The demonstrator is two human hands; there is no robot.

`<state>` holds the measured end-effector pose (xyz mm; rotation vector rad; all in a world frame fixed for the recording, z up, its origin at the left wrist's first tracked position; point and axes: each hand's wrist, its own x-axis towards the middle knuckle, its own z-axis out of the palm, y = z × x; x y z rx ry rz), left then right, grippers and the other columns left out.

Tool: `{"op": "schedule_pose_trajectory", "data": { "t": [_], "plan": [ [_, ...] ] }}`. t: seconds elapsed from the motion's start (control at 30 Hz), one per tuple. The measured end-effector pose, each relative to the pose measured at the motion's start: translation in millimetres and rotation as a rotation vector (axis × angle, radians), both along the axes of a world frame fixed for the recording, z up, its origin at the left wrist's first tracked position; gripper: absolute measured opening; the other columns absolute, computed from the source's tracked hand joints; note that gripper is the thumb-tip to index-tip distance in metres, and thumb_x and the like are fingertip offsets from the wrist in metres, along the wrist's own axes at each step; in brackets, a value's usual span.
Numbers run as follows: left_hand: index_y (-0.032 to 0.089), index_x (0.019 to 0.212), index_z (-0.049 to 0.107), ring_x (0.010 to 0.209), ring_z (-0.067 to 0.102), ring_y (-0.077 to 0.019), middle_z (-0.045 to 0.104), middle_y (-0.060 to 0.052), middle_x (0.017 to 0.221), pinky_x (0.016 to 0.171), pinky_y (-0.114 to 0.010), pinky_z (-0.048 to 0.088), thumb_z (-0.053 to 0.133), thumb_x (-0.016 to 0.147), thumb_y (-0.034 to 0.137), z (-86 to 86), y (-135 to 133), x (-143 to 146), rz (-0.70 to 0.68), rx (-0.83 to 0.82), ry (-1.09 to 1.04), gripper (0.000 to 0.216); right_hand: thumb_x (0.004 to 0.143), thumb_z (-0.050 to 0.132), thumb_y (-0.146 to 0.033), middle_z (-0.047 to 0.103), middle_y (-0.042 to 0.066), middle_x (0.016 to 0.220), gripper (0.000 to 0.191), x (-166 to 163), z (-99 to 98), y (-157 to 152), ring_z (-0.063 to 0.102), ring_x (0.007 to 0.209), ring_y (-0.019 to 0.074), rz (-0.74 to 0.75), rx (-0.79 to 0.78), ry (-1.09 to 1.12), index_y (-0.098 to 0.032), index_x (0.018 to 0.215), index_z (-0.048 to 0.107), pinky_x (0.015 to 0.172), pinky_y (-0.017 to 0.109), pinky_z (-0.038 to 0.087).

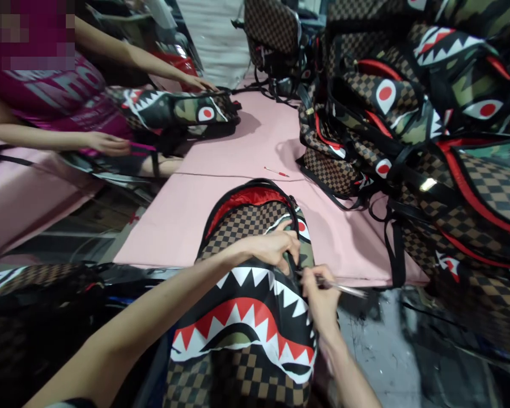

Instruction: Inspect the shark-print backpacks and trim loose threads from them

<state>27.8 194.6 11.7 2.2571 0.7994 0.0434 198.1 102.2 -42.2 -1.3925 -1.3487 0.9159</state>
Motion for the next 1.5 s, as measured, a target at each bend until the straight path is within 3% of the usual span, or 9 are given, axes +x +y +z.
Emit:
{"op": "schedule_pose_trajectory", "data": {
  "t": [0.2, 0.3, 0.37, 0.53, 0.77, 0.93, 1.2, 1.4, 1.5],
  "plan": [
    [0.025, 0.118, 0.054, 0.129, 0.027, -0.0271, 0.043, -0.006, 0.133, 0.106, -0.046, 0.024, 0.065, 0.075, 0.038, -10.5, 1, -34, 0.481, 0.335, -0.203, 0.047, 0.081, 0.055, -0.046, 0.065, 0.005, 0.076, 0.029, 46, 43.7, 130, 0.060, 0.066, 0.0168, 0.142, 0.177, -0.363, -0.018, 0.072, 0.057, 0.062, 0.027, 0.043],
    [0.022, 0.120, 0.050, 0.128, 0.029, -0.0287, 0.043, -0.009, 0.132, 0.103, -0.051, 0.027, 0.057, 0.082, 0.030, -28.9, 14, -75, 0.935, 0.505, -0.078, 0.040, 0.082, 0.055, -0.047, 0.065, 0.005, 0.072, 0.033, 24, 62.3, 217, 0.060, 0.062, 0.0194, 0.238, 0.182, -0.873, -0.017, 0.094, 0.059, 0.061, 0.029, 0.041],
    [0.018, 0.120, 0.049, 0.125, 0.034, -0.0289, 0.044, -0.011, 0.130, 0.098, -0.049, 0.035, 0.054, 0.083, 0.026, -41.5, 20, -94, 1.065, 0.551, 0.003, 0.038, 0.083, 0.054, -0.046, 0.067, 0.013, 0.087, 0.040, -12, 61.9, 268, 0.062, 0.078, 0.0256, 0.323, 0.161, -1.218, -0.014, 0.106, 0.057, 0.065, 0.031, 0.041],
    [0.017, 0.119, 0.049, 0.126, 0.034, -0.0277, 0.048, -0.011, 0.128, 0.100, -0.045, 0.036, 0.050, 0.085, 0.020, -66.3, 17, -108, 0.936, 0.640, 0.079, 0.034, 0.081, 0.061, -0.032, 0.066, 0.016, 0.100, 0.026, -124, 17.3, 353, 0.060, 0.095, 0.0258, 0.625, 0.127, -1.387, -0.016, 0.101, 0.063, 0.075, 0.030, 0.038],
    [0.009, 0.129, 0.039, 0.096, 0.058, -0.0316, 0.050, -0.021, 0.124, 0.070, -0.040, 0.051, 0.046, 0.086, 0.038, -93.7, 18, -126, 1.192, 0.449, 0.382, 0.052, 0.070, 0.070, -0.028, 0.069, 0.011, 0.093, 0.026, -196, -45.7, 406, 0.061, 0.092, 0.0249, 0.753, 0.102, -1.212, -0.018, 0.094, 0.069, 0.073, 0.027, 0.038],
    [0.004, 0.128, 0.039, 0.089, 0.062, -0.0299, 0.051, -0.024, 0.121, 0.071, -0.039, 0.050, 0.037, 0.090, 0.037, -89.4, 26, -136, 1.257, 0.344, 0.441, 0.050, 0.086, 0.047, -0.037, 0.069, 0.009, 0.087, 0.033, -150, -35.6, 387, 0.061, 0.077, 0.0175, 0.608, 0.072, -0.971, -0.014, 0.101, 0.066, 0.065, 0.023, 0.041],
    [0.007, 0.109, 0.057, 0.103, 0.057, -0.0343, 0.063, -0.022, 0.103, 0.084, -0.043, 0.044, 0.049, 0.082, 0.031, -49.7, 36, -138, 1.330, 0.016, 0.216, 0.036, 0.074, 0.053, -0.059, 0.044, -0.005, 0.049, 0.048, -32, 3.8, 246, 0.031, 0.042, 0.0064, 0.690, -0.134, -0.397, -0.012, 0.068, 0.062, 0.038, 0.019, 0.023],
    [0.017, 0.104, 0.058, 0.087, 0.059, -0.0187, 0.063, -0.005, 0.097, 0.076, -0.027, 0.046, 0.058, 0.075, 0.031, 53.1, -60, -100, 0.999, 0.054, -0.525, 0.032, 0.067, 0.060, -0.061, 0.030, -0.009, 0.042, 0.046, 14, 48.4, 166, 0.024, 0.037, 0.0053, 0.391, -0.163, -0.108, -0.015, 0.064, 0.055, 0.034, 0.019, 0.018],
    [0.018, 0.081, 0.060, 0.072, 0.053, -0.0146, 0.059, -0.001, 0.077, 0.067, -0.024, 0.042, 0.058, 0.072, 0.022, 76.6, -131, -84, 0.636, 0.119, -0.431, 0.010, 0.070, 0.058, -0.061, 0.047, -0.002, 0.051, 0.045, 44, 87.0, 115, 0.040, 0.042, 0.0088, 0.440, -0.095, -0.062, -0.016, 0.069, 0.063, 0.037, 0.021, 0.031]
  ]
}}
